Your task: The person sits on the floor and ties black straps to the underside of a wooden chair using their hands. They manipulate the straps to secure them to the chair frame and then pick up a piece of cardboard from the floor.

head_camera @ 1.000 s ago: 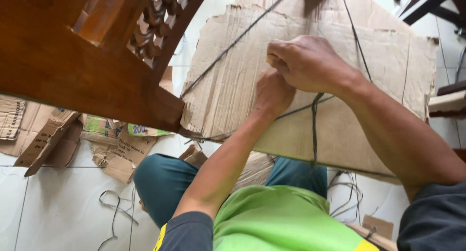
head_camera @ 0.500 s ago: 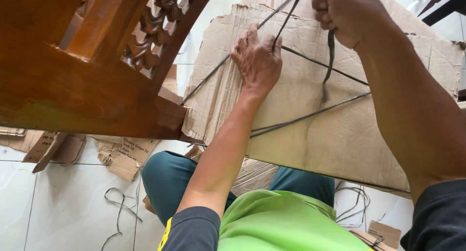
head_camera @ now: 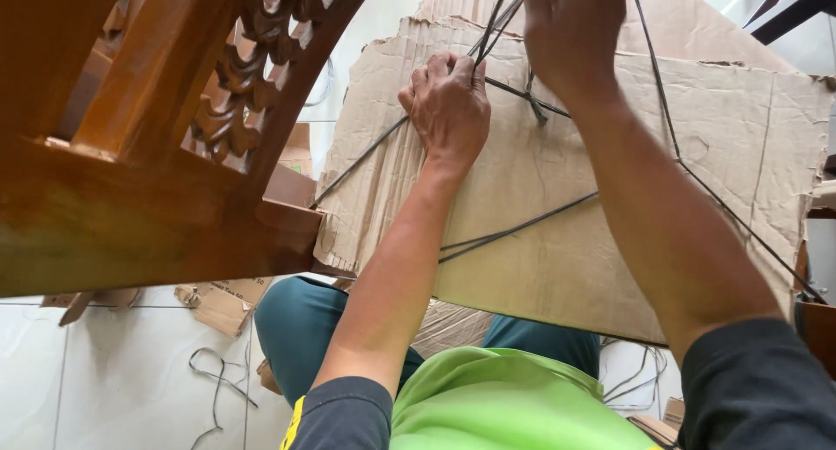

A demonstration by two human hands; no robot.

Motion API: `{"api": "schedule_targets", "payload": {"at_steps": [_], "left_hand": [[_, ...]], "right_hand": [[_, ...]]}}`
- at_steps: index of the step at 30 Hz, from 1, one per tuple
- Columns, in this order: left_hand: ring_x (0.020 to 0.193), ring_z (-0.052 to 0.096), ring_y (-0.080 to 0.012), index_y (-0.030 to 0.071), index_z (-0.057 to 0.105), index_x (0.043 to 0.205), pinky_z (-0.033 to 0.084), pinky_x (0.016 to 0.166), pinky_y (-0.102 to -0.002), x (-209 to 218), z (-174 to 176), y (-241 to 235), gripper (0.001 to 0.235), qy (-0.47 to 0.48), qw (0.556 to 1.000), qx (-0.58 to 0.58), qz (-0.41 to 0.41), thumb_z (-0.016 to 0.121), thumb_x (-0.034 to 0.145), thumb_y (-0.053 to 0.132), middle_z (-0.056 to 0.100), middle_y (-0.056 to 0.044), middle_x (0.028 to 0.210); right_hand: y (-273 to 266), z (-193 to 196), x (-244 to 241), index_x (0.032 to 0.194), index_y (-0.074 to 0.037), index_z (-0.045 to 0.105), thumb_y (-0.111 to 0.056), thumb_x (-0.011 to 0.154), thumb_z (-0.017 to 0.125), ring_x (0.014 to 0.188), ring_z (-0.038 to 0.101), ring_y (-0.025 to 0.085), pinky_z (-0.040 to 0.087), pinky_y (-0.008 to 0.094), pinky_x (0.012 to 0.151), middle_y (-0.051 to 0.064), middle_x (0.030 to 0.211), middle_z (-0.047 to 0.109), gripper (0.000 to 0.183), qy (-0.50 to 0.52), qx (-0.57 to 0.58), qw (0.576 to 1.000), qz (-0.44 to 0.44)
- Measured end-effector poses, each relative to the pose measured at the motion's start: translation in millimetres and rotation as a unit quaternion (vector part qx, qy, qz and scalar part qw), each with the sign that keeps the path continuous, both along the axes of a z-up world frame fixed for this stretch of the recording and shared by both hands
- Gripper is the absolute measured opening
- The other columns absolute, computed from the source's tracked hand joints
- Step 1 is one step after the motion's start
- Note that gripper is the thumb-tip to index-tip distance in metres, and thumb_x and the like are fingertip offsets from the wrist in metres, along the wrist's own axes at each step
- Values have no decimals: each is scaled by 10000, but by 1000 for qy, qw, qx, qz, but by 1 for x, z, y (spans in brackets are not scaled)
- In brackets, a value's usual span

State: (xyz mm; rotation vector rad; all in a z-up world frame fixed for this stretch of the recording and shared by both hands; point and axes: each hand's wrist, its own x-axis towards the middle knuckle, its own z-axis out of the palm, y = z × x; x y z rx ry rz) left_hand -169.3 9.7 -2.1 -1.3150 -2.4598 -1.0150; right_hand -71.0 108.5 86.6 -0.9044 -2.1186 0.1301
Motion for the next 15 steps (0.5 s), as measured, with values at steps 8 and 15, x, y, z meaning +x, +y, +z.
{"api": "schedule_targets", "payload": {"at_steps": [8,15], "left_hand": [[943,678,-312,186,770,1009,441,814,-466,-4,13,3,331,-55,998,-8,7,532,993,416,743,-88,1093],[1049,681,-453,174,768,994,446,906,-575,-6,16,-1,374,-95,995,-7,-10,471,1006,402,774,-126,1087]], "right_hand": [[-62,-49,19,1228,-143,749,-238,1014,653,954,596,327,492,459,816,60,1104,717,253,-139,-16,989,39],[-62,-66,9,1196,-245,788,-303,1014,660,940,614,241,370,402,809,-43,1064,760,230,-136,74,988,-17]]}}
